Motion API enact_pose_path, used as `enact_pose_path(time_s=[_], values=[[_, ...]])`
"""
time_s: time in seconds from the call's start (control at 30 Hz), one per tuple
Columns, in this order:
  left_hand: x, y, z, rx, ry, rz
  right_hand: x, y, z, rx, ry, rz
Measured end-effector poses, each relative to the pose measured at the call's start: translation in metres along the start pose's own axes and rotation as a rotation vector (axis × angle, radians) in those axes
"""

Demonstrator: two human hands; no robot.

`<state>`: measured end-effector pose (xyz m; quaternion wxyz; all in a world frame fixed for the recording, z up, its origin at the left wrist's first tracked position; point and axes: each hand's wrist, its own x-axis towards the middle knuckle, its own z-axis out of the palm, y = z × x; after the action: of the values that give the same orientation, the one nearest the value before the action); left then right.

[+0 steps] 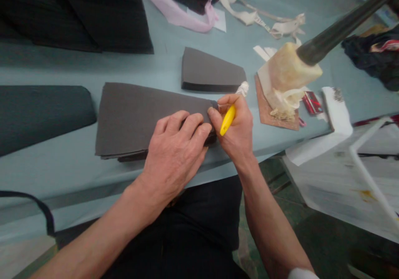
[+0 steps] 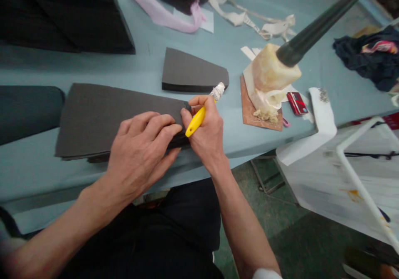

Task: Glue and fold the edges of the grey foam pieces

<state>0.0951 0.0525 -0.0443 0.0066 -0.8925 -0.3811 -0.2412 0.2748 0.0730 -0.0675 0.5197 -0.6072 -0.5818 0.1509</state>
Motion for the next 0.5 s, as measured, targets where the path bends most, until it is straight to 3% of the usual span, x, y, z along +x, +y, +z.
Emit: enact_pose_path(time_s=[0.27,0.5], values=[[0.0026,0.0015,0.0011,0.019,0.025,0.029,0.0003,0.0005,-0.0009,0.004,0.0,0.024],[0.0084,0.0034,-0.0041,-0.04,-0.015,-0.047,0.0011,0.0006,-0.0002,-0.024,0.014,0.01]])
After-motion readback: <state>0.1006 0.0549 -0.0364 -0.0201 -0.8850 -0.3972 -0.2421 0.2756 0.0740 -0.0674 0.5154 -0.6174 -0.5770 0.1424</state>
